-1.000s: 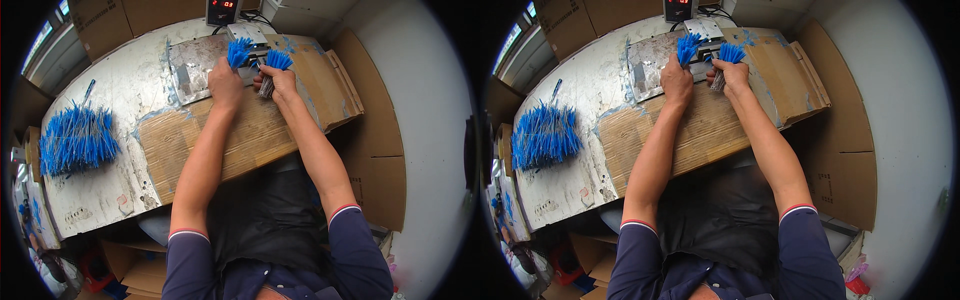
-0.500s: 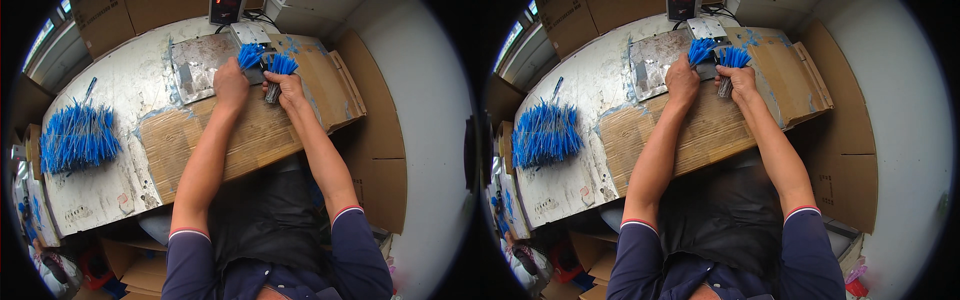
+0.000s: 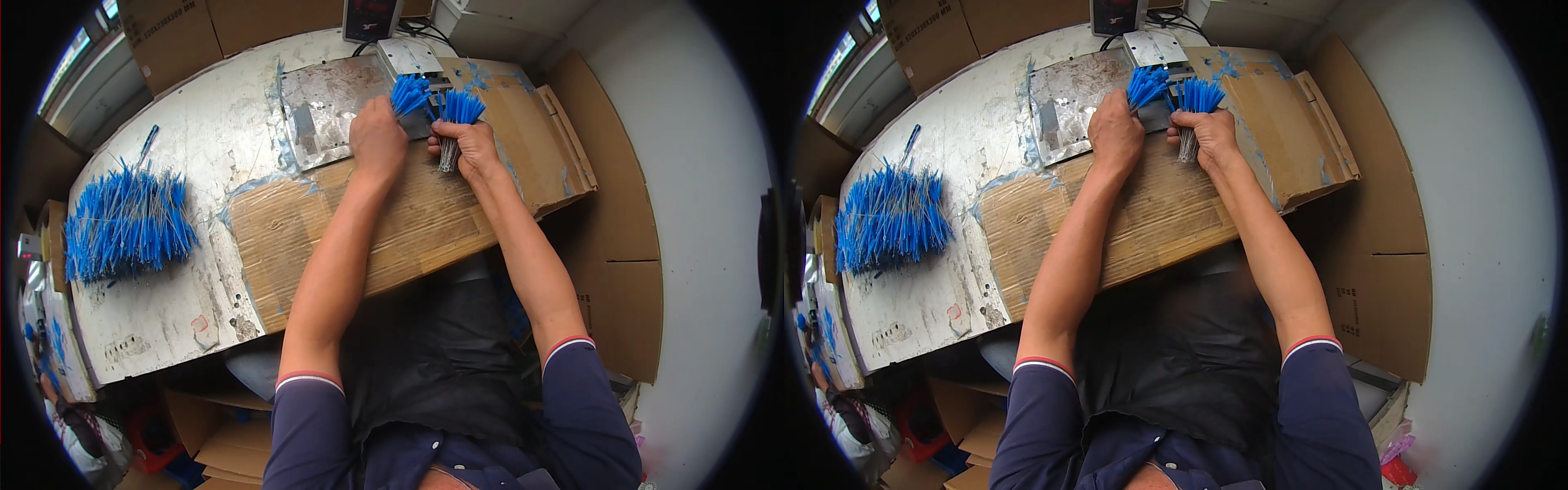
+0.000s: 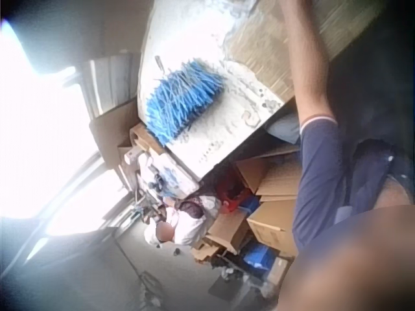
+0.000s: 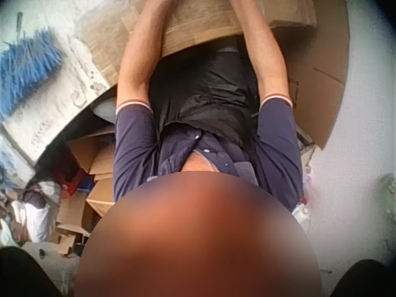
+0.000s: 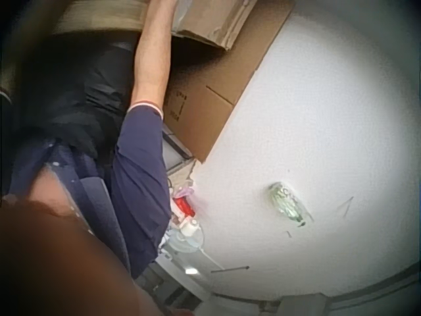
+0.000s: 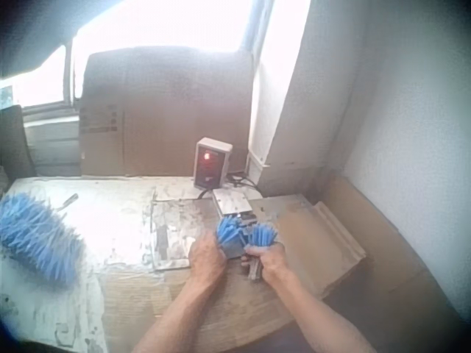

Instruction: Feeding bundles of blue fibers into a machine for binding or processing.

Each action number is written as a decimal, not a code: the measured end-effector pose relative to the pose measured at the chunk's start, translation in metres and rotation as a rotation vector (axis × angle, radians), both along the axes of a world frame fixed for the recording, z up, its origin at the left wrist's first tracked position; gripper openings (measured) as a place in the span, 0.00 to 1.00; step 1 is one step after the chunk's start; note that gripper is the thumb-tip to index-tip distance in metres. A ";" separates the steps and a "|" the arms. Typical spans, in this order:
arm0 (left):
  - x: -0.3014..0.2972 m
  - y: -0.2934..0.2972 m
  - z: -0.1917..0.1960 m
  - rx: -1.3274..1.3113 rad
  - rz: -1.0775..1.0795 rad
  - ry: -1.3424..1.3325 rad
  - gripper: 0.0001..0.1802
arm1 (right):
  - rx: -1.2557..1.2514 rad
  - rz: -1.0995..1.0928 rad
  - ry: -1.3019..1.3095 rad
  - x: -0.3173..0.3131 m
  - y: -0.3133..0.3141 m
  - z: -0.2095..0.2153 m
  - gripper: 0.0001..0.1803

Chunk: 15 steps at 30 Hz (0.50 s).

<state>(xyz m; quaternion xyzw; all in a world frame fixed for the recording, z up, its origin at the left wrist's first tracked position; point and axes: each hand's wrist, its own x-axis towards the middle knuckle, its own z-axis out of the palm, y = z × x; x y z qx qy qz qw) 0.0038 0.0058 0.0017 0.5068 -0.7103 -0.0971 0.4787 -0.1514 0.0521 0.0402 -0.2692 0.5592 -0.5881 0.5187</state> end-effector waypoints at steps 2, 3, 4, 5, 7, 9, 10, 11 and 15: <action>-0.001 -0.001 0.000 0.080 0.052 0.063 0.13 | -0.001 0.000 0.043 0.001 -0.002 -0.001 0.09; -0.001 -0.002 0.000 0.080 0.053 0.063 0.13 | -0.002 -0.024 0.060 0.002 -0.003 -0.002 0.09; -0.002 -0.003 0.001 0.064 0.111 0.144 0.13 | -0.002 -0.051 0.078 0.001 -0.003 -0.004 0.09; -0.003 -0.003 0.002 0.048 0.169 0.225 0.13 | -0.002 -0.053 0.079 0.001 -0.005 -0.005 0.09; -0.002 -0.004 0.003 0.025 0.171 0.243 0.12 | -0.010 -0.095 0.161 0.004 -0.010 -0.005 0.06; -0.001 -0.003 0.003 0.031 0.173 0.254 0.11 | 0.006 -0.121 0.194 0.009 -0.013 -0.003 0.05; 0.000 -0.003 0.003 0.030 0.173 0.254 0.11 | 0.020 -0.147 0.228 0.012 -0.015 -0.003 0.05; 0.000 -0.003 0.004 0.051 0.164 0.250 0.11 | 0.020 -0.147 0.228 0.014 -0.016 -0.003 0.05; 0.001 -0.004 0.003 0.069 0.148 0.245 0.10 | -0.019 -0.204 0.240 0.022 -0.019 -0.004 0.06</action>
